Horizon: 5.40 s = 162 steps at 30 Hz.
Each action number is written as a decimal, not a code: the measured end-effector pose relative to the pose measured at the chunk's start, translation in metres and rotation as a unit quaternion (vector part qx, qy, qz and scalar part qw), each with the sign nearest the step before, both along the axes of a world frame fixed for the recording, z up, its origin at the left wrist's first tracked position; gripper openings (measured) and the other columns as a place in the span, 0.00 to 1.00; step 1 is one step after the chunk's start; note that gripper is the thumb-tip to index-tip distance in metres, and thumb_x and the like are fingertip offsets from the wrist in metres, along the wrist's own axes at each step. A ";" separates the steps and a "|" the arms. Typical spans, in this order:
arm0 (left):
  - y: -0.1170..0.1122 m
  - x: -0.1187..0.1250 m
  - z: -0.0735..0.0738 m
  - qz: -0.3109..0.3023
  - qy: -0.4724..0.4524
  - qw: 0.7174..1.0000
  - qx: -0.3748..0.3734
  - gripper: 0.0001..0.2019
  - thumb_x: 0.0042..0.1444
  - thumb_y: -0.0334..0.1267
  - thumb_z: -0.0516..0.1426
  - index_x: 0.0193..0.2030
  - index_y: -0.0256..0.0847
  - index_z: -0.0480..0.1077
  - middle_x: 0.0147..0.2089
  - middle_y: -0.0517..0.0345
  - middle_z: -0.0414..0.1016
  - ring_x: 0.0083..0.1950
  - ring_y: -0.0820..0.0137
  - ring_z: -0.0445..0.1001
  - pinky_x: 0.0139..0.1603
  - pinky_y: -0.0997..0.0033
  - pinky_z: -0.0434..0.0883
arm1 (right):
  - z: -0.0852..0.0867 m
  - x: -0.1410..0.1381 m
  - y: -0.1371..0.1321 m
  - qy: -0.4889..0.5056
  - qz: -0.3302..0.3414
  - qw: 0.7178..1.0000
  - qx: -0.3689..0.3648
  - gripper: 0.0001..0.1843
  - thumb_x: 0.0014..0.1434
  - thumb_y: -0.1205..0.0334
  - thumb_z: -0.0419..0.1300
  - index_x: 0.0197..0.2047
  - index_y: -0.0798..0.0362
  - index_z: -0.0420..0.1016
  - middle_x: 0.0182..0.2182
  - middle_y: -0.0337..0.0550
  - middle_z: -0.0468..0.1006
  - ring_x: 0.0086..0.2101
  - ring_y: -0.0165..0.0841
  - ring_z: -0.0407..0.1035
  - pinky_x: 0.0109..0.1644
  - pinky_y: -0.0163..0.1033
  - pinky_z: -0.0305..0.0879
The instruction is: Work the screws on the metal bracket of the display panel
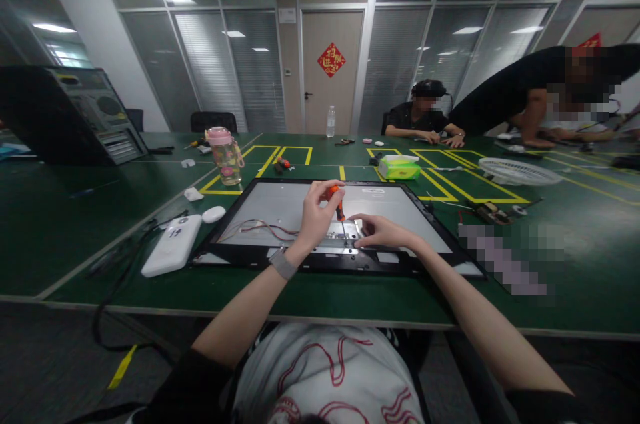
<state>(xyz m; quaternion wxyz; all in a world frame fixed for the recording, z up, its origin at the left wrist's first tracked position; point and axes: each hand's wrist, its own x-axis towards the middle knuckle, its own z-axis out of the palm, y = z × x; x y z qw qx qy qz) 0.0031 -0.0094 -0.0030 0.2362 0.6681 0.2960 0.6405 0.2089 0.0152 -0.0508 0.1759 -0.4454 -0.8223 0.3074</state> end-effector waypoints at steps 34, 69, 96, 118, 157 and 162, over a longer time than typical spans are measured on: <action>-0.004 0.002 0.000 0.009 -0.013 1.000 0.020 0.10 0.59 0.36 0.55 0.45 0.41 0.75 0.40 0.54 0.71 0.42 0.71 0.71 0.45 0.72 0.69 | -0.001 0.001 0.001 -0.002 -0.003 1.000 0.002 0.40 0.46 0.46 0.67 0.58 0.55 0.66 0.23 0.32 0.64 0.26 0.29 0.61 0.30 0.34 0.55; -0.012 0.005 -0.007 0.057 0.019 0.995 0.074 0.14 0.66 0.35 0.47 0.52 0.40 0.70 0.47 0.52 0.74 0.49 0.69 0.71 0.51 0.68 0.67 | 0.001 0.000 -0.001 0.003 0.002 1.000 -0.004 0.40 0.47 0.46 0.67 0.58 0.56 0.65 0.22 0.31 0.62 0.25 0.28 0.59 0.29 0.33 0.53; -0.010 0.006 -0.006 0.061 0.001 0.995 0.080 0.10 0.61 0.37 0.54 0.47 0.41 0.73 0.43 0.54 0.73 0.44 0.70 0.71 0.48 0.69 0.68 | 0.004 -0.001 -0.002 -0.003 -0.002 1.000 0.001 0.39 0.47 0.46 0.67 0.58 0.56 0.65 0.23 0.31 0.62 0.26 0.28 0.59 0.29 0.34 0.53; -0.012 0.005 -0.004 0.074 0.028 0.994 0.078 0.13 0.63 0.36 0.51 0.50 0.41 0.72 0.41 0.54 0.68 0.43 0.70 0.68 0.46 0.70 0.68 | 0.001 0.000 -0.001 -0.002 -0.002 1.000 0.003 0.41 0.46 0.45 0.67 0.59 0.57 0.65 0.23 0.32 0.62 0.26 0.28 0.59 0.29 0.34 0.54; -0.011 0.005 -0.005 0.078 0.049 0.990 0.107 0.14 0.62 0.36 0.53 0.53 0.43 0.70 0.39 0.55 0.67 0.41 0.71 0.68 0.45 0.69 0.69 | 0.000 0.001 0.000 0.004 0.003 1.000 0.002 0.41 0.46 0.45 0.67 0.59 0.56 0.65 0.23 0.32 0.63 0.26 0.28 0.60 0.29 0.33 0.54; -0.011 0.005 -0.003 0.081 0.049 0.989 0.110 0.12 0.60 0.38 0.55 0.49 0.41 0.73 0.40 0.54 0.67 0.43 0.71 0.69 0.47 0.69 0.69 | 0.000 0.001 0.000 0.002 0.002 1.000 0.001 0.41 0.46 0.45 0.67 0.59 0.56 0.64 0.24 0.32 0.63 0.26 0.28 0.60 0.30 0.34 0.55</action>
